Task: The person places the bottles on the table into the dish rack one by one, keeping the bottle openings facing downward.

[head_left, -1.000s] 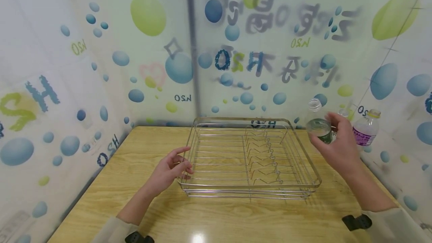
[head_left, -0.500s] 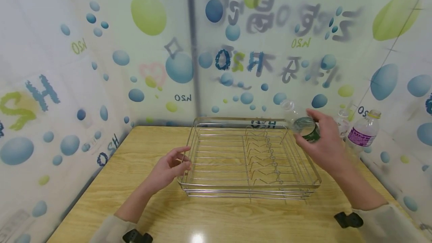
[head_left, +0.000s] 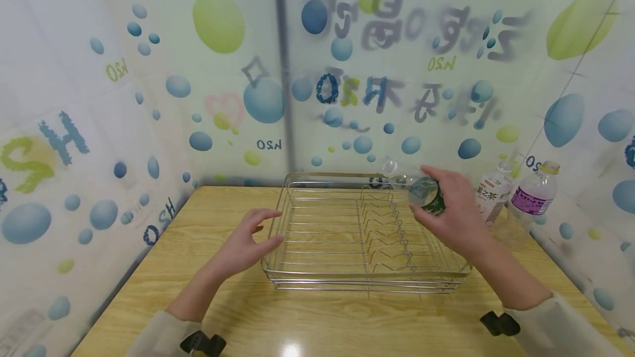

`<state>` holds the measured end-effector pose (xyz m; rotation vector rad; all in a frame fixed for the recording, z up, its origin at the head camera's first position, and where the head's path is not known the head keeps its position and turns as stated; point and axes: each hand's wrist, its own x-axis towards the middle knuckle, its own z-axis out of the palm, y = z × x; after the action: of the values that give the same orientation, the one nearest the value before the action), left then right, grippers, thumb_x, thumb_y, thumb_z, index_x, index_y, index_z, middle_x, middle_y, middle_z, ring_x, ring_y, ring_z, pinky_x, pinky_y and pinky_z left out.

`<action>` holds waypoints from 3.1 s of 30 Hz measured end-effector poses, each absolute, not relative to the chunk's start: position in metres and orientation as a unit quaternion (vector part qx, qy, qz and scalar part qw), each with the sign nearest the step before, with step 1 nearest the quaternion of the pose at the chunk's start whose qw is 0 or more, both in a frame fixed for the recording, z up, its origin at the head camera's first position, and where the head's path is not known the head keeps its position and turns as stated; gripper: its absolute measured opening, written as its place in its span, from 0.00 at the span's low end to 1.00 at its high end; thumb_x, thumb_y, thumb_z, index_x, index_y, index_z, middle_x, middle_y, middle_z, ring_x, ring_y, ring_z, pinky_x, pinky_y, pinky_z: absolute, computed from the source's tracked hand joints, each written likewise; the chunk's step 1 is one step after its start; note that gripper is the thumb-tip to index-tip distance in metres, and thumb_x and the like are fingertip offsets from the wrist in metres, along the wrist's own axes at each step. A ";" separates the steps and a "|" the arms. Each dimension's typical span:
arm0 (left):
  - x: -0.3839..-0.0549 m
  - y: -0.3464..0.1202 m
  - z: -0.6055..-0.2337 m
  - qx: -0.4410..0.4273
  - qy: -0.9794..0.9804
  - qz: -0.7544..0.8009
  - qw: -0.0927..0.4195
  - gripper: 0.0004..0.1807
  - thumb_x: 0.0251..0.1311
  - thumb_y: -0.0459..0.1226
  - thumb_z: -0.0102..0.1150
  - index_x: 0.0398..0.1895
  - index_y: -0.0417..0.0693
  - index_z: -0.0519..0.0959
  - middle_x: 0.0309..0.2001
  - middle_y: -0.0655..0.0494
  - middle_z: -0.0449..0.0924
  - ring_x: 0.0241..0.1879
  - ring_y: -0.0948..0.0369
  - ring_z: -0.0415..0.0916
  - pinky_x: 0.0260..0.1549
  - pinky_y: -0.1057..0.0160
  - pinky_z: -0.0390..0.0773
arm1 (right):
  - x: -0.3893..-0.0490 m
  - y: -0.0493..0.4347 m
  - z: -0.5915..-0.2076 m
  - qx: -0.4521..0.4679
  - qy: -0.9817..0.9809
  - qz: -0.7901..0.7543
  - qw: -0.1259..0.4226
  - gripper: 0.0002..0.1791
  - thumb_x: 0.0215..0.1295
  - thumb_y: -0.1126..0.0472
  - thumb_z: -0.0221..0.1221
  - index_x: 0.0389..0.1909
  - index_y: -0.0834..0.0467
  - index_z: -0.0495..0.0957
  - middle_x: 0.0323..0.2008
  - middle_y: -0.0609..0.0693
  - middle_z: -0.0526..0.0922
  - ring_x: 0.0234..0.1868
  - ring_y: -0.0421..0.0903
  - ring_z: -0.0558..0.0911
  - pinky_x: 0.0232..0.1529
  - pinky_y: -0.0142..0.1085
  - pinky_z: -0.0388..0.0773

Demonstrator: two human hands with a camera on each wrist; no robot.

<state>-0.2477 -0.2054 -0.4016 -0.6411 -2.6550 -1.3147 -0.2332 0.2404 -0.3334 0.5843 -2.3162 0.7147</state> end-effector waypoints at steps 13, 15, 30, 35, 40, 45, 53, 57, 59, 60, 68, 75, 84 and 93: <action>-0.250 -0.149 -0.358 -0.318 -0.835 -0.439 0.093 0.35 0.69 0.39 0.76 0.78 0.51 0.74 0.75 0.49 0.72 0.76 0.48 0.70 0.71 0.40 0.81 | -0.236 0.213 -0.337 0.258 -0.892 0.211 0.304 0.42 0.58 0.63 0.79 0.72 0.65 0.73 0.62 0.64 0.83 0.57 0.64 0.81 0.58 0.66 0.77; -0.250 -0.141 -0.353 -0.324 -0.830 -0.447 0.081 0.38 0.68 0.39 0.77 0.79 0.52 0.73 0.75 0.51 0.72 0.76 0.50 0.71 0.70 0.43 0.82 | -0.236 0.209 -0.339 0.267 -0.893 0.203 0.301 0.41 0.59 0.63 0.80 0.71 0.64 0.74 0.61 0.63 0.83 0.57 0.64 0.80 0.57 0.67 0.75; -0.265 -0.090 -0.339 -0.355 -0.838 -0.410 0.063 0.38 0.65 0.43 0.80 0.77 0.51 0.75 0.72 0.52 0.78 0.66 0.53 0.79 0.56 0.51 0.90 | -0.226 0.190 -0.343 0.326 -0.886 0.118 0.309 0.42 0.59 0.57 0.82 0.73 0.56 0.75 0.67 0.59 0.81 0.66 0.63 0.76 0.63 0.68 0.69; -0.266 -0.083 -0.340 -0.361 -0.851 -0.374 0.066 0.37 0.65 0.47 0.80 0.75 0.49 0.78 0.67 0.51 0.85 0.61 0.55 0.85 0.57 0.51 0.89 | -0.226 0.184 -0.345 0.358 -0.868 0.097 0.329 0.43 0.57 0.56 0.83 0.73 0.57 0.76 0.66 0.57 0.83 0.64 0.61 0.80 0.62 0.65 0.71; -0.264 -0.081 -0.340 -0.357 -0.860 -0.358 0.066 0.34 0.64 0.46 0.80 0.72 0.50 0.81 0.64 0.54 0.86 0.56 0.56 0.88 0.55 0.53 0.89 | -0.227 0.181 -0.347 0.365 -0.866 0.067 0.334 0.43 0.56 0.52 0.84 0.72 0.56 0.77 0.64 0.56 0.84 0.62 0.58 0.81 0.61 0.64 0.72; -0.262 -0.082 -0.342 -0.351 -0.863 -0.359 0.058 0.32 0.63 0.46 0.82 0.68 0.50 0.83 0.63 0.55 0.86 0.55 0.56 0.88 0.52 0.56 0.89 | -0.226 0.182 -0.350 0.361 -0.872 0.060 0.325 0.43 0.56 0.50 0.84 0.72 0.55 0.77 0.64 0.55 0.84 0.62 0.58 0.81 0.62 0.64 0.72; -0.265 -0.094 -0.347 -0.341 -0.856 -0.381 0.072 0.31 0.62 0.43 0.83 0.67 0.48 0.83 0.62 0.49 0.86 0.57 0.51 0.88 0.53 0.52 0.90 | -0.233 0.202 -0.350 0.358 -0.866 0.118 0.329 0.50 0.51 0.53 0.86 0.74 0.58 0.74 0.65 0.60 0.83 0.64 0.63 0.80 0.62 0.66 0.73; -0.266 -0.109 -0.349 -0.312 -0.847 -0.426 0.061 0.31 0.61 0.41 0.83 0.66 0.48 0.83 0.63 0.50 0.86 0.59 0.48 0.87 0.57 0.47 0.88 | -0.238 0.221 -0.349 0.351 -0.867 0.171 0.311 0.53 0.48 0.58 0.86 0.76 0.61 0.72 0.67 0.63 0.80 0.66 0.66 0.78 0.63 0.70 0.76; -0.266 -0.115 -0.350 -0.298 -0.844 -0.442 0.056 0.31 0.62 0.41 0.83 0.67 0.49 0.83 0.64 0.52 0.86 0.60 0.47 0.86 0.59 0.46 0.87 | -0.238 0.228 -0.349 0.335 -0.876 0.202 0.281 0.52 0.52 0.59 0.85 0.77 0.60 0.70 0.69 0.63 0.79 0.68 0.66 0.78 0.63 0.70 0.78; -0.266 -0.118 -0.351 -0.293 -0.844 -0.447 0.053 0.31 0.62 0.42 0.82 0.68 0.50 0.83 0.64 0.53 0.86 0.61 0.47 0.86 0.59 0.45 0.87 | -0.238 0.231 -0.349 0.325 -0.882 0.218 0.262 0.51 0.55 0.59 0.84 0.78 0.59 0.70 0.69 0.62 0.78 0.68 0.66 0.77 0.63 0.70 0.79; -0.267 -0.123 -0.356 -0.272 -0.851 -0.449 0.024 0.33 0.63 0.48 0.81 0.70 0.55 0.81 0.64 0.58 0.86 0.63 0.52 0.85 0.61 0.47 0.87 | -0.234 0.234 -0.343 0.285 -0.882 0.311 0.211 0.43 0.66 0.61 0.78 0.79 0.55 0.69 0.71 0.57 0.76 0.63 0.58 0.83 0.64 0.47 0.86; -0.268 -0.117 -0.361 -0.270 -0.850 -0.452 -0.020 0.35 0.66 0.48 0.78 0.74 0.52 0.78 0.67 0.49 0.84 0.66 0.44 0.82 0.64 0.42 0.85 | -0.233 0.229 -0.334 0.281 -0.856 0.390 0.192 0.42 0.71 0.63 0.74 0.82 0.48 0.67 0.72 0.52 0.74 0.64 0.45 0.81 0.60 0.17 0.76; -0.268 -0.095 -0.359 -0.296 -0.856 -0.423 0.007 0.42 0.67 0.47 0.78 0.82 0.54 0.72 0.73 0.50 0.77 0.69 0.47 0.77 0.69 0.39 0.80 | -0.234 0.214 -0.319 0.288 -0.838 0.431 0.172 0.43 0.74 0.65 0.70 0.85 0.44 0.64 0.75 0.56 0.69 0.71 0.54 0.74 0.61 0.16 0.76; -0.266 -0.084 -0.361 -0.290 -0.851 -0.439 0.005 0.40 0.70 0.45 0.76 0.82 0.55 0.71 0.70 0.49 0.77 0.68 0.47 0.80 0.61 0.46 0.88 | -0.241 0.194 -0.305 0.272 -0.837 0.438 0.184 0.41 0.75 0.61 0.71 0.84 0.51 0.65 0.79 0.57 0.66 0.69 0.56 0.76 0.59 0.15 0.76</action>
<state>-0.2656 -0.0842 -0.3609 -0.9082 -2.6637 -1.3734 -0.2411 0.1938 -0.3054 0.7658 -2.3599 1.2365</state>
